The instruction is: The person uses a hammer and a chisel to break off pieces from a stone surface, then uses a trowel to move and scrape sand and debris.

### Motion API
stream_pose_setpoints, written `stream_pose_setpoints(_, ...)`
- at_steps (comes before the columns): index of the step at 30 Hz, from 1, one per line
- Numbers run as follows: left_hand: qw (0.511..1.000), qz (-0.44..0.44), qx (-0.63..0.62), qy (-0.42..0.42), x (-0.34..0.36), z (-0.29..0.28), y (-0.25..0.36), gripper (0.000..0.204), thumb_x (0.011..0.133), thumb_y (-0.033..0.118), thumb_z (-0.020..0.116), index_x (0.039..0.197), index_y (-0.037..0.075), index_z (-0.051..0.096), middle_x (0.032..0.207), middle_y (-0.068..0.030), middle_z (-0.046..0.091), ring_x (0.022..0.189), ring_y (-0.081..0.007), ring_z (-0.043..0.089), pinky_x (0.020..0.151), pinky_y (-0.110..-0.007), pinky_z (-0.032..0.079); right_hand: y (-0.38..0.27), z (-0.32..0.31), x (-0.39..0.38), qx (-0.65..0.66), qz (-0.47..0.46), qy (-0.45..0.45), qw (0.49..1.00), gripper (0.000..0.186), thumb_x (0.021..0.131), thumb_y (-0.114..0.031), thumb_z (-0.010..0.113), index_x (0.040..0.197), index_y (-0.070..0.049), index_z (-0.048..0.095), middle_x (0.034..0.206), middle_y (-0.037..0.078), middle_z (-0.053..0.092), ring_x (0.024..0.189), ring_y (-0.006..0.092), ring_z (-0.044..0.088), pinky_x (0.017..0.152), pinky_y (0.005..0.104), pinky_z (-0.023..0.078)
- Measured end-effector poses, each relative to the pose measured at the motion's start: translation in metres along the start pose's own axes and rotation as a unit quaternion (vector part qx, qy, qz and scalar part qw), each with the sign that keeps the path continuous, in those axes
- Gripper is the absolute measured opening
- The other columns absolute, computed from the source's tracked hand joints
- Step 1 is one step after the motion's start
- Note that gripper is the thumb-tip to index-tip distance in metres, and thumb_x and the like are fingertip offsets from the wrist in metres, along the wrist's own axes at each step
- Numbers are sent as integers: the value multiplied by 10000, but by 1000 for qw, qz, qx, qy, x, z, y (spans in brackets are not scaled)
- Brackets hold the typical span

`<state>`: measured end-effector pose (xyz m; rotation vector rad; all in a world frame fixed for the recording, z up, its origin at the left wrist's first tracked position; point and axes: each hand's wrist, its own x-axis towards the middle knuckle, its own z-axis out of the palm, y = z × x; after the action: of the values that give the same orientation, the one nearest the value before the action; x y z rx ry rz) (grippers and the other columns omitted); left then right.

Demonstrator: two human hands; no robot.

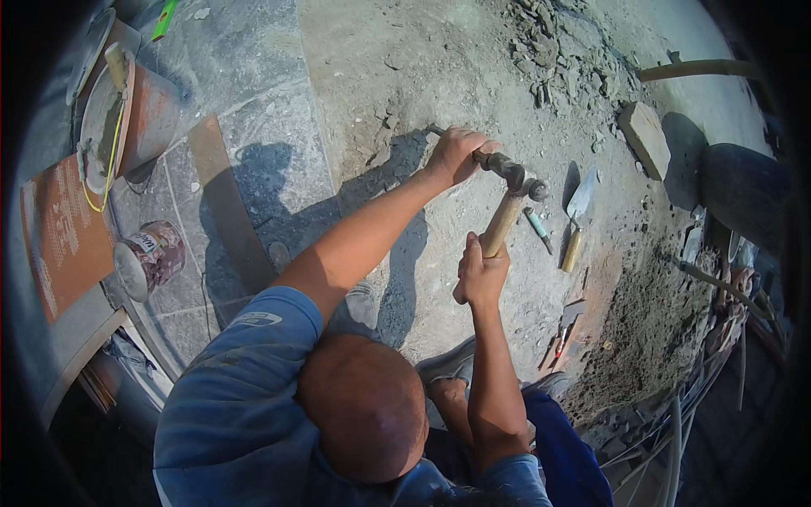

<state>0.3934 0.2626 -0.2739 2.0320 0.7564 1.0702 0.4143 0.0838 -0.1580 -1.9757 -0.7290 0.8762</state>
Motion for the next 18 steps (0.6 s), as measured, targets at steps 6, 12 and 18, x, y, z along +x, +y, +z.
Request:
stream_pose_setpoints(6, 999, -2, 26, -30, -7, -8, -6, 312, 837, 185, 681, 651, 33, 482, 595, -137, 512, 598, -340, 535, 621, -419, 417, -125, -79, 20, 184, -57, 164, 967, 160, 904, -114, 597, 845, -31, 474, 572, -11, 429, 441, 58, 383, 401, 220, 316)
stream_pose_setpoints(12, 1000, -15, 5, -10, -2, -7, -1, 320, 821, 156, 695, 638, 36, 462, 578, -127, 492, 584, -336, 521, 613, -417, 409, -170, -119, 25, 391, -331, 244, 823, 261, 938, -194, 527, 743, -122, 369, 544, -26, 363, 455, 67, 360, 437, 264, 349)
stream_pose_setpoints(18, 1000, 2, 11, 15, -7, -3, -7, 338, 838, 206, 676, 635, 36, 466, 583, -133, 496, 590, -342, 521, 614, -427, 413, 4, -12, -9, 49, 110, -16, 993, 178, 886, -119, 626, 802, -44, 487, 563, -3, 464, 425, 69, 419, 407, 238, 354)
